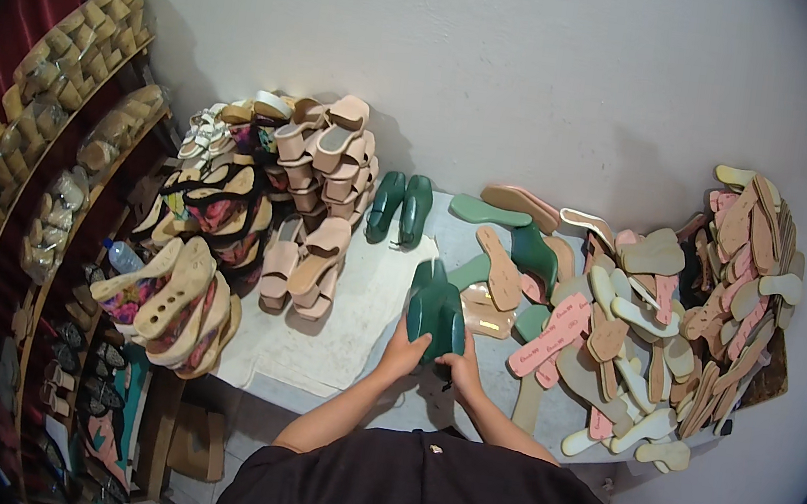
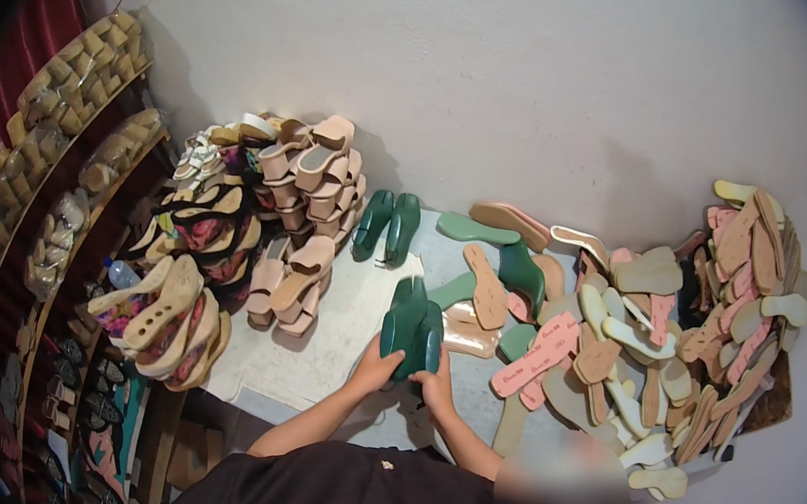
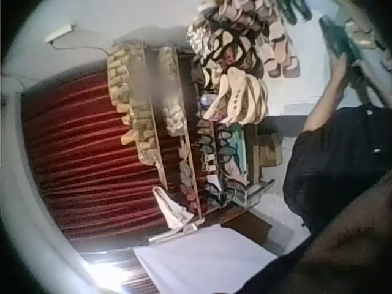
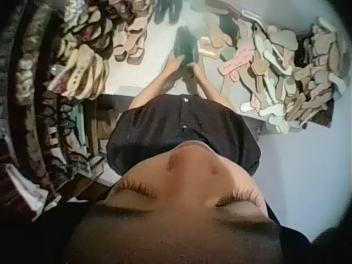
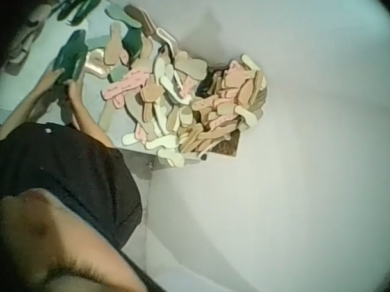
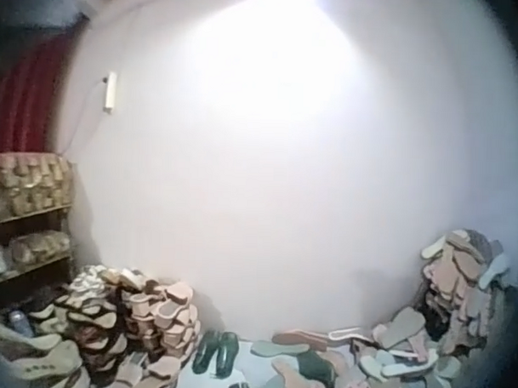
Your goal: The person is sorting and matching shoe insoles and green lasting forms on a workbench.
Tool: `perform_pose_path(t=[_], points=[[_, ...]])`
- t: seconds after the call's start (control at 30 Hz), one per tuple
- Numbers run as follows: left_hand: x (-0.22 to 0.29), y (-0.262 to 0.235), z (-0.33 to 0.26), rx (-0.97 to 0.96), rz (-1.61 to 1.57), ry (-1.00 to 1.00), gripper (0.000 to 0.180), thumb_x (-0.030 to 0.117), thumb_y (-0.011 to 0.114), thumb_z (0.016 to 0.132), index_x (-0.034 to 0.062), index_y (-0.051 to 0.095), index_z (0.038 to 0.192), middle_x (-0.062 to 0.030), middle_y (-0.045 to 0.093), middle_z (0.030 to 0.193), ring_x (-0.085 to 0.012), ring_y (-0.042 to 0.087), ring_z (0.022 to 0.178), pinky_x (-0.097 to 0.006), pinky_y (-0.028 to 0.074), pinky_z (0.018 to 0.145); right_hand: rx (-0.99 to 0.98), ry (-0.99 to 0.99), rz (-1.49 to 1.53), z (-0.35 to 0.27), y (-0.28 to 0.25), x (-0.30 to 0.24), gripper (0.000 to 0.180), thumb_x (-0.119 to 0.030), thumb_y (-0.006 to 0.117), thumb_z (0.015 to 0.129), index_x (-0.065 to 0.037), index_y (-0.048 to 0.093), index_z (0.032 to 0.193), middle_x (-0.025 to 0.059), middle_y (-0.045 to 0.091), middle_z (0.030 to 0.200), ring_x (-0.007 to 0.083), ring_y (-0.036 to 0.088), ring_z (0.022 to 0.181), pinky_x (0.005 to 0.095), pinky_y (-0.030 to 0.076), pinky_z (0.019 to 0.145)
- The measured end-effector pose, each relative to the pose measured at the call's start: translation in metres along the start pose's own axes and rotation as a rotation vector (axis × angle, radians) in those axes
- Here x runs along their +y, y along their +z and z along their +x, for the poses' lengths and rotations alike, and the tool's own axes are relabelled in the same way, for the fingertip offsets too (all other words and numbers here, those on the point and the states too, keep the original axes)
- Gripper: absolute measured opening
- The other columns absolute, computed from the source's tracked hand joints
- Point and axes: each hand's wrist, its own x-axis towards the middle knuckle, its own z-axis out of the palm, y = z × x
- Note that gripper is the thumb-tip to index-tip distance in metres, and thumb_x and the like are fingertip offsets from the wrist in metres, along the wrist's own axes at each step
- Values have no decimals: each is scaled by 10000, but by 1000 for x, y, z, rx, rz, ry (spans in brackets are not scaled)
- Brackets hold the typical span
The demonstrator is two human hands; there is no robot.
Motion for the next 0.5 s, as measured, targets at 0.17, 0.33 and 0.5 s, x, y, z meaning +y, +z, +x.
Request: perform_pose_path(t=[0.17, 0.33, 0.5], points=[[63, -43, 94, 125, 301, 179, 612, 74, 652, 757, -77, 389, 1288, -170, 554, 1149, -207, 549, 1035, -311, 424, 906, -21, -69, -70, 57, 50, -50, 757, 16, 564, 639, -29, 338, 1361, 138, 484, 1221, 225, 502, 1049, 289, 422, 863], [73, -58, 164, 157, -58, 139, 637, 152, 648, 749, -100, 397, 1277, -259, 547, 1162, -292, 562, 1056, -334, 427, 895, 18, -85, 147, 107, 83, -66, 726, 50, 539, 652, -35, 375, 1354, 152, 516, 1205, 213, 542, 988, 281, 451, 833], [62, -76, 219, 321, 198, 191, 637, 199, 634, 753, -97, 407, 1270, -265, 556, 1154, -336, 562, 1058, -353, 417, 917, 116, -236, 93, 146, 99, -74, 711, 43, 533, 660, -52, 396, 1351, 142, 505, 1193, 216, 532, 1013, 279, 432, 852]])
